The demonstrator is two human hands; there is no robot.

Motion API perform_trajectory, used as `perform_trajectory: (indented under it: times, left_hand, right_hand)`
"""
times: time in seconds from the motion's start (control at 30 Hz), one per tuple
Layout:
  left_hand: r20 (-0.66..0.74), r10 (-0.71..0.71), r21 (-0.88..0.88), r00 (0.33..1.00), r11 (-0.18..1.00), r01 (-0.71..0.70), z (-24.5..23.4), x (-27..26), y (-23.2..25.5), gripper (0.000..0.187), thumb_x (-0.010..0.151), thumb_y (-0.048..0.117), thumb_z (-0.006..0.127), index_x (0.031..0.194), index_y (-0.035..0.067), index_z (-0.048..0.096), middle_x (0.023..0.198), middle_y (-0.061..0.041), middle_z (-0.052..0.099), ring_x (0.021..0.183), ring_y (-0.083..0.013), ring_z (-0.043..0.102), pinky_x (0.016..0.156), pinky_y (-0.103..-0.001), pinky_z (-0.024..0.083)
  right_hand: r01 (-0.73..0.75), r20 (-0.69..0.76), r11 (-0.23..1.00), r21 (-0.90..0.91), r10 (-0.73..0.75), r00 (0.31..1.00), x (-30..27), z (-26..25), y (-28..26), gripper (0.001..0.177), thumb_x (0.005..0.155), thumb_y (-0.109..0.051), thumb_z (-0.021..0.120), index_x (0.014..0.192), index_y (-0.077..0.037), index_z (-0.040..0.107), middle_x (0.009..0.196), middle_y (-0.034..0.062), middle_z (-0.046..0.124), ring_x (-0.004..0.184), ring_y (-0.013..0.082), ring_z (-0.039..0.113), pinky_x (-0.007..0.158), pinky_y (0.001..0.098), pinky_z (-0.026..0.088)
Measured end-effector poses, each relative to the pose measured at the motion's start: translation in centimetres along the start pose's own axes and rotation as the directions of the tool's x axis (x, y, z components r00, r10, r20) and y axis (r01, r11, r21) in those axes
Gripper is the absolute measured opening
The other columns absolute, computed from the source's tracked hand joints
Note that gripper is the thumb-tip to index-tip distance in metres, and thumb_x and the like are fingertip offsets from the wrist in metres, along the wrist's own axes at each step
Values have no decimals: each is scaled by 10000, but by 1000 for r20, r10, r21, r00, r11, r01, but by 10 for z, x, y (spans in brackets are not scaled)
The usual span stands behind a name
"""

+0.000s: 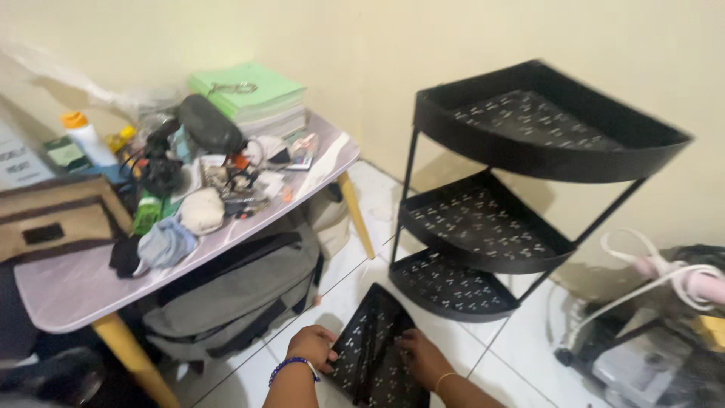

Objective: The person assembles a black three-tier corner shelf by inserting metal poles into the perforated trays. They repeatedly attach and detach the trays and poles, testing fit and alignment, then reassemble the unit with all three tiers in place.

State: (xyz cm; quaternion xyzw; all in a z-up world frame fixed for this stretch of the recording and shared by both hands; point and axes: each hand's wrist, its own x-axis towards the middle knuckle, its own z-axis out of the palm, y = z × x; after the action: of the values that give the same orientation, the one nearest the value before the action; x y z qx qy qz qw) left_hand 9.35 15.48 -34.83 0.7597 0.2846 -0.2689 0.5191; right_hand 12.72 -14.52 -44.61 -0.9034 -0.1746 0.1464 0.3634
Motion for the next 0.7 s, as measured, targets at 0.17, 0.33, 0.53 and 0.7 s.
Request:
perform_trajectory:
  times: [0.17,0.33,0.53,0.7]
  left_hand:
    - [-97,229,-277,969,929,-247,24,7,46,362,920,-52,449,1121,41,735,852,-177,786,666,-269,728,591,-359,585]
    - [-189,436,-314,880,822,-475,34,-23,123,409,883,-43,437,1150,72,724,956,-120,806,713,-209,727,680,-304,573]
    - [-203,563,-422,801,688,-591,60,-54,173,328,1016,161,434,1206,78,688,948,-151,798,699,-195,710,677,-310,576]
    - [-160,560,-266,813,768,-582,68,-81,179,278,997,189,543,1230,129,683,948,-84,790,709,-186,718,670,-299,548]
  right_hand:
    - [178,-342,981,-80,-195,919,-4,-144,-14,326,812,-141,780,1137,-143,769,1280,85,605,1165,260,629,955,354,552]
    - [-48,-699,958,284,241,674,-26,-303,-68,379,991,-421,682,1098,-64,752,1101,156,765,1025,289,700,893,342,552]
    - [259,-374,285,923,498,782,-25,-408,-159,705,966,-646,506,1411,-103,443,1353,193,523,1255,329,544,1017,458,509]
    - [271,-291,109,956,433,853,-12,-426,-190,750,959,-624,484,1419,-32,483,1374,213,558,1266,354,586,1083,491,509]
